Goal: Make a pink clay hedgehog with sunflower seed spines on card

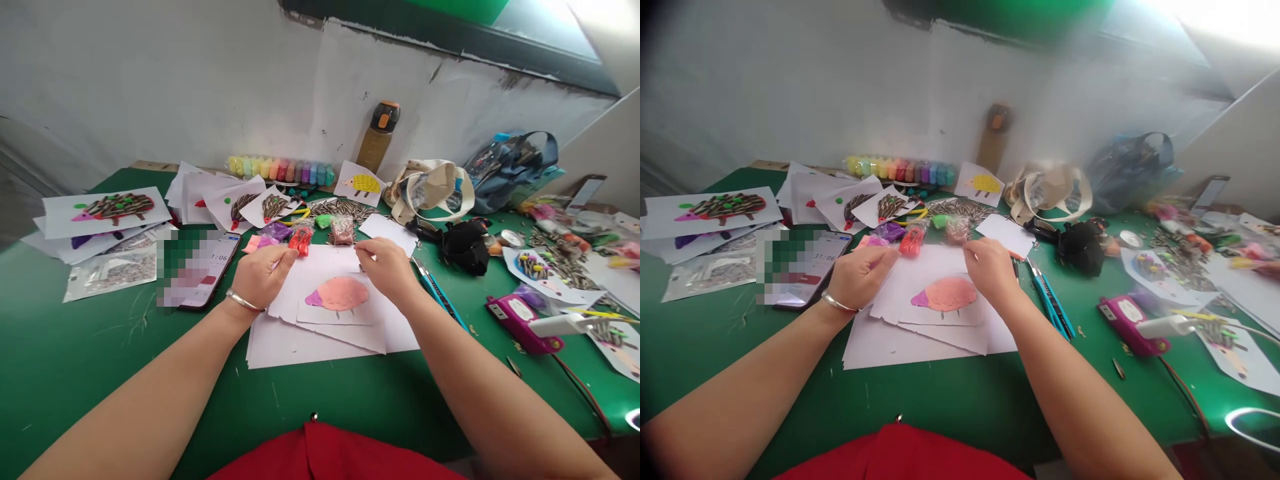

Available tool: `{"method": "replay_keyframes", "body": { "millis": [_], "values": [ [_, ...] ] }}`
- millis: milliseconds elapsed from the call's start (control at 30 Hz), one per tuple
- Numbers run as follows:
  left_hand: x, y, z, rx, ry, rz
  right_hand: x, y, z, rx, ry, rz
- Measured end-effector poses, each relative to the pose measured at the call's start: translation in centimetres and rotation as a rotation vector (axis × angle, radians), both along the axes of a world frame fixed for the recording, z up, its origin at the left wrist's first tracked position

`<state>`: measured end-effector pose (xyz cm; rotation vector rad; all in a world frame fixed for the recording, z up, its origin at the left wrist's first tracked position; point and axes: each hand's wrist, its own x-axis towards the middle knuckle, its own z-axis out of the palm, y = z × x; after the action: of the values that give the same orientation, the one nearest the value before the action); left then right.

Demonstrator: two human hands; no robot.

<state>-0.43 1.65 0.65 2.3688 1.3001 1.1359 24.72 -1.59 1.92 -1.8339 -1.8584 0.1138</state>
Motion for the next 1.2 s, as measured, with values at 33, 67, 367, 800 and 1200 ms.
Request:
{"method": "replay_keyframes", "body": {
  "millis": [33, 67, 367, 800, 1200],
  "values": [
    [0.0, 0.1, 0.0, -0.014, 0.005, 0.008, -0.6, 1.0, 0.6, -0.032, -0.082, 0.049],
    [0.0, 0.1, -0.1, -0.026, 0.015, 0.015, -1.2, 2.1, 1.1, -0.070, -0.159, 0.092],
    [-0.1, 0.2, 0.1, -0.015, 0.059, -0.073, -5.5, 11.1, 1.0, -0.175, -0.304, 0.173],
    [0.0, 0.4, -0.6, -0.054, 0.120, -0.138, -7.1, 13.6, 0.0, -0.224, -0.340, 0.178],
    [-0.1, 0.1, -0.3, -0.055, 0.067, -0.103, -3.6, 10.7, 3.3, -0.032, 0.133, 0.141]
  ]
}}
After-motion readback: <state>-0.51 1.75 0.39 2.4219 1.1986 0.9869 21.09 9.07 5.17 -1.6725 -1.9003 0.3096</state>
